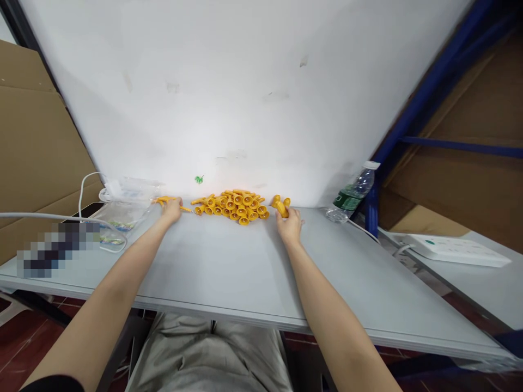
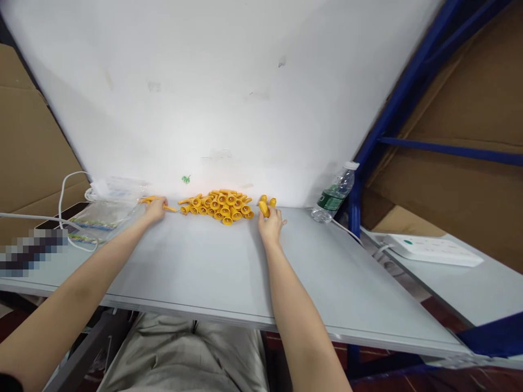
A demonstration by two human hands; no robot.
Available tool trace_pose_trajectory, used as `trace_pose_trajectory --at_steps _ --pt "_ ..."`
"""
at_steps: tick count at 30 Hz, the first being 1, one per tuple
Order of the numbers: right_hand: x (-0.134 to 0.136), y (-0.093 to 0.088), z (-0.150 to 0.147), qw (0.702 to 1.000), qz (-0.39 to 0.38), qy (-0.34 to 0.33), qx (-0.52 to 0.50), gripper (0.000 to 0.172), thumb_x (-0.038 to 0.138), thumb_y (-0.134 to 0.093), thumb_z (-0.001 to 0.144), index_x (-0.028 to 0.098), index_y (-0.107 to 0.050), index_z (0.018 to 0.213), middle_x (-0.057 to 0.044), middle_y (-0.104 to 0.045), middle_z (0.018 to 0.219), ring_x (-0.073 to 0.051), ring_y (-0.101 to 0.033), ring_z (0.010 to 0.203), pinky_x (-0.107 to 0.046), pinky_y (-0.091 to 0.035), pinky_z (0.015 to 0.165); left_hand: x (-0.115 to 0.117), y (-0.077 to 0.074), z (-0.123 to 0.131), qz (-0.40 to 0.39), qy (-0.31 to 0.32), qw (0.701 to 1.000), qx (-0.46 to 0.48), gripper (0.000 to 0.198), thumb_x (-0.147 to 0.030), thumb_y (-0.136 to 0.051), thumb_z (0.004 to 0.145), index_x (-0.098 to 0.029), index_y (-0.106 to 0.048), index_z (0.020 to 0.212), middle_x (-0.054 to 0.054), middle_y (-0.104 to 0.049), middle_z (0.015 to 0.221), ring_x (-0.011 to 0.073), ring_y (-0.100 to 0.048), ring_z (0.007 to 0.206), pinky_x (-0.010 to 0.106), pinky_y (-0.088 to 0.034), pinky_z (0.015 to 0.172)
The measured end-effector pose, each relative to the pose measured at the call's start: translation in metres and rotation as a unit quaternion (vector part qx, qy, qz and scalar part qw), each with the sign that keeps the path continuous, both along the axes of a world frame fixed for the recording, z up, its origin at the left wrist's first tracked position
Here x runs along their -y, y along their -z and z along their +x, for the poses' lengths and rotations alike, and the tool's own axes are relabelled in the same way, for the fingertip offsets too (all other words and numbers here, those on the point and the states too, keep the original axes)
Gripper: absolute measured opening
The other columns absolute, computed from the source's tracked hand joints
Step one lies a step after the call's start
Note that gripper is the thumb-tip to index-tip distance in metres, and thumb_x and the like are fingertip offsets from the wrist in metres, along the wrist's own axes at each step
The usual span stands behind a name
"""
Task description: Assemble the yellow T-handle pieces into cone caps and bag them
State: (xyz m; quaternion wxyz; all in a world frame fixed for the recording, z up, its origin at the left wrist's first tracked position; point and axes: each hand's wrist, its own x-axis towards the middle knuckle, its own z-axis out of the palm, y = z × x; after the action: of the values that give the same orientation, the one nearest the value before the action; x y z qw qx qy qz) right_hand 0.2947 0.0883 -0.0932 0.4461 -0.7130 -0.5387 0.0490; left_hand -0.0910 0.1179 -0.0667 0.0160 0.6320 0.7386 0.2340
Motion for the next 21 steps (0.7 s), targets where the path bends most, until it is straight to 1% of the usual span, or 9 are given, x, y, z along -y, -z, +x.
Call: trace_pose_trajectory --at_steps 3,5,7,10,12,13,15,17,21 --pt "0.003 -0.006 -0.007 0.998 0.056 -0.031 -0.013 0.045 0.032 -0.045 0.088 0.014 -0.050 0.129 -0.017 -0.055 0.122 -0.026 -0.052 0.115 -0.045 -0.035 0.103 0.006 -0.005 0.003 0.078 0.011 0.988 0.135 0.023 -0.002 -0.056 0.063 -0.022 -0.054 0.075 0.004 -0.062 0.078 0.0245 -0.062 0.091 0.036 -0.044 0.086" --pt "0.005 -0.010 -0.014 0.994 0.090 -0.062 -0.017 0.047 0.032 -0.043 0.089 0.013 -0.046 0.132 -0.018 -0.054 0.125 -0.025 -0.050 0.120 -0.041 -0.038 0.101 0.014 -0.009 0.011 0.120 0.015 0.963 0.240 0.023 -0.003 -0.057 0.064 -0.022 -0.053 0.077 0.000 -0.058 0.073 0.0200 -0.063 0.078 0.031 -0.045 0.079" --pt "0.008 -0.014 -0.022 0.990 0.107 -0.087 -0.024 0.046 0.031 -0.045 0.088 0.014 -0.044 0.131 -0.017 -0.054 0.126 -0.025 -0.049 0.120 -0.039 -0.039 0.100 0.024 -0.013 0.025 0.144 0.018 0.923 0.358 0.024 -0.006 -0.059 0.066 -0.021 -0.055 0.083 -0.002 -0.056 0.072 0.0154 -0.063 0.067 0.026 -0.045 0.071" --pt "0.011 -0.018 -0.033 0.987 0.103 -0.116 -0.043 0.041 0.032 -0.049 0.086 0.015 -0.045 0.124 -0.015 -0.057 0.121 -0.023 -0.055 0.110 -0.036 -0.042 0.096 0.041 -0.018 0.051 0.135 0.046 0.845 0.515 0.025 -0.015 -0.062 0.073 -0.020 -0.055 0.097 -0.004 -0.058 0.069 0.0118 -0.064 0.058 0.024 -0.046 0.067" --pt "0.014 -0.020 -0.039 0.982 0.109 -0.145 -0.045 0.037 0.032 -0.052 0.085 0.016 -0.049 0.118 -0.013 -0.060 0.115 -0.022 -0.057 0.105 -0.036 -0.043 0.094 0.050 -0.019 0.068 0.129 0.072 0.812 0.565 0.022 -0.023 -0.064 0.076 -0.018 -0.055 0.096 -0.004 -0.060 0.065 0.0106 -0.061 0.052 0.025 -0.048 0.065" --pt "0.015 -0.020 -0.042 0.978 0.118 -0.165 -0.039 0.035 0.032 -0.053 0.084 0.017 -0.052 0.116 -0.012 -0.060 0.114 -0.023 -0.057 0.105 -0.036 -0.044 0.094 0.054 -0.017 0.075 0.129 0.085 0.805 0.572 0.023 -0.028 -0.065 0.075 -0.018 -0.056 0.094 -0.003 -0.060 0.063 0.0104 -0.059 0.049 0.025 -0.048 0.062" --pt "0.016 -0.021 -0.046 0.968 0.136 -0.207 -0.019 0.033 0.031 -0.054 0.084 0.018 -0.056 0.115 -0.012 -0.061 0.113 -0.025 -0.056 0.107 -0.040 -0.044 0.096 0.059 -0.011 0.084 0.135 0.100 0.820 0.548 0.026 -0.034 -0.068 0.073 -0.018 -0.059 0.091 -0.004 -0.058 0.059 0.0094 -0.053 0.043 0.023 -0.045 0.053" --pt "0.016 -0.020 -0.050 0.959 0.144 -0.244 0.004 0.035 0.031 -0.055 0.084 0.019 -0.060 0.116 -0.011 -0.061 0.112 -0.026 -0.056 0.108 -0.043 -0.043 0.098 0.064 -0.002 0.089 0.149 0.112 0.852 0.490 0.025 -0.033 -0.070 0.070 -0.019 -0.062 0.088 -0.005 -0.056 0.057 0.0085 -0.047 0.042 0.021 -0.039 0.047" --pt "0.018 -0.015 -0.058 0.937 0.146 -0.315 0.038 0.037 0.028 -0.056 0.084 0.024 -0.063 0.120 -0.009 -0.059 0.111 -0.025 -0.056 0.108 -0.043 -0.044 0.099 0.071 0.011 0.091 0.177 0.140 0.897 0.379 0.019 -0.027 -0.069 0.068 -0.022 -0.067 0.086 -0.004 -0.056 0.058 0.0095 -0.045 0.048 0.021 -0.038 0.050"
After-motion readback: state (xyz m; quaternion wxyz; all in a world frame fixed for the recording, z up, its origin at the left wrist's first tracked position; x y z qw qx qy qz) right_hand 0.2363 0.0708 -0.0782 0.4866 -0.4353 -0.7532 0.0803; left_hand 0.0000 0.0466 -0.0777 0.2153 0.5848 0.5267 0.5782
